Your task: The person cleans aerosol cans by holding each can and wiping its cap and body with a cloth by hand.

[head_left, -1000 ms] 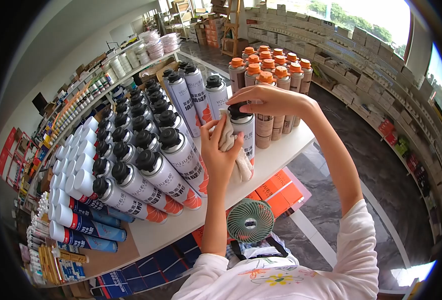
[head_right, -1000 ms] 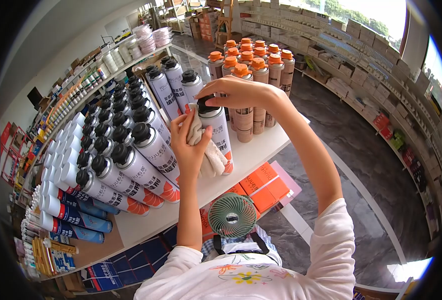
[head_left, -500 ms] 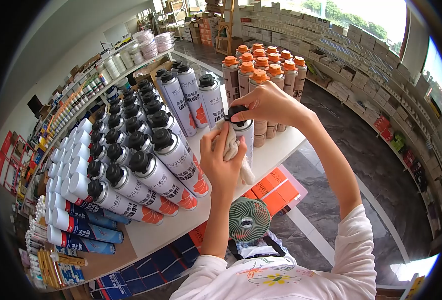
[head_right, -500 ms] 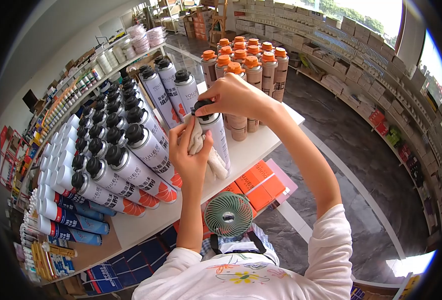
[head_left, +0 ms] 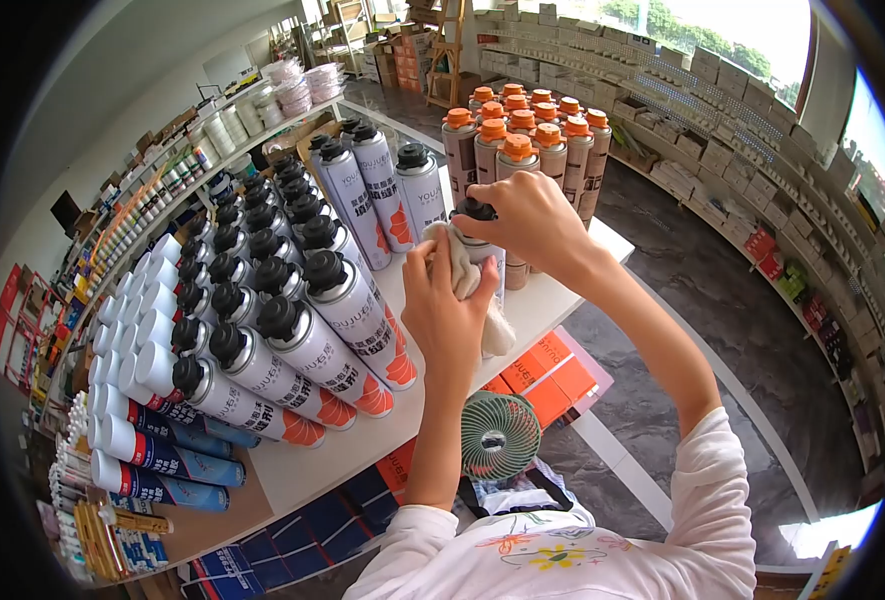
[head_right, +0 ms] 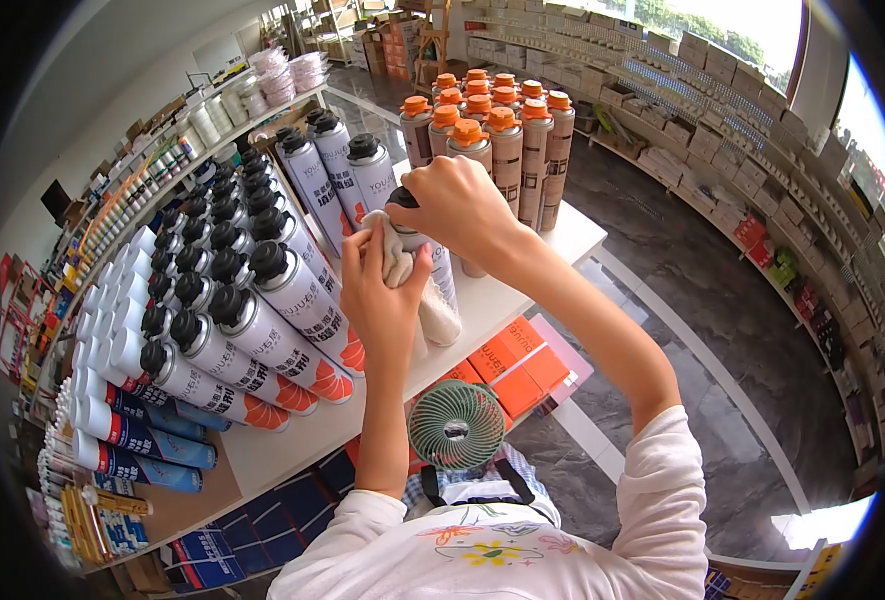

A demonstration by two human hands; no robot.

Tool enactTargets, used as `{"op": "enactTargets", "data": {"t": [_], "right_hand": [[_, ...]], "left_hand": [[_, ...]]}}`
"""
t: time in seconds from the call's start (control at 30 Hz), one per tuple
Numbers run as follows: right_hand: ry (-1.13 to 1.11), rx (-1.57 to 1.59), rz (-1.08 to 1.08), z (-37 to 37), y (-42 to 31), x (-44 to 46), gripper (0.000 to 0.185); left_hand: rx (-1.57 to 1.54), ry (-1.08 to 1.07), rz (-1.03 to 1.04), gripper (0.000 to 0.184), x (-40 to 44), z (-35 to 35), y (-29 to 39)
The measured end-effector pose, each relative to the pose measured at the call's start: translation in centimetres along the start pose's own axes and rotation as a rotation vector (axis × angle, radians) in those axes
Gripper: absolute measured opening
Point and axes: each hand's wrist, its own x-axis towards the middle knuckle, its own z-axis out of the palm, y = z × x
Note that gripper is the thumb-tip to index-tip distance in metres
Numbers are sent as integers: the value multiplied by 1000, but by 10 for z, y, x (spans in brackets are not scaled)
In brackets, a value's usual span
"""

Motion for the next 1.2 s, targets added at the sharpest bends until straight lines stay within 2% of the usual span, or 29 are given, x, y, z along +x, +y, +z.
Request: {"op": "enactTargets", "data": {"t": [0.03, 0.3, 0.43, 0.47, 0.5, 0.57, 0.63, 0.7, 0.73, 0.87, 0.93, 1.0, 1.03, 1.1, 1.2], "right_hand": [[15, 13, 15, 0, -1, 1, 43], [1, 127, 32, -3, 2, 3, 41], [-189, 327, 36, -25, 22, 11, 51], [-464, 300, 95, -37, 26, 20, 58], [-459, 302, 97, -35, 33, 23, 58], [-482, 339, -67, -26, 52, 27, 62], [-569, 385, -39, -23, 59, 35, 61], [-577, 626, -24, -9, 69, 36, 54], [-567, 716, -78, -1, 72, 36, 53], [-446, 758, -110, 17, 73, 26, 58], [-381, 701, -46, 14, 61, 18, 56], [-360, 651, -3, 14, 50, 7, 56], [-239, 641, 42, 17, 44, 0, 56], [-22, 592, 86, 19, 30, -10, 60], [89, 616, 147, 31, 20, -24, 58]], "left_hand": [[-49, -14, -60, 53, 2, 0, -4], [-21, 3, -33, 72, -8, 5, -9], [-53, -39, -7, 70, 6, 3, -21], [-133, -90, -10, 69, 10, 1, -27], [-213, -142, -14, 68, 14, -1, -32], [-286, -179, -27, 60, 21, -7, -36], [-299, -229, -34, 61, 22, -10, -39], [-314, -231, -53, 62, 22, -10, -41], [-331, -231, -67, 62, 22, -10, -41], [-280, -169, -79, 63, 14, -11, -32], [-162, -35, -91, 60, 4, -10, -15], [-66, -12, -47, 60, -3, -8, -6], [31, 9, 1, 59, -7, -7, -2], [-7, 13, 31, 53, -10, -2, 8], [37, 7, 116, 49, -11, -4, 14]]}}
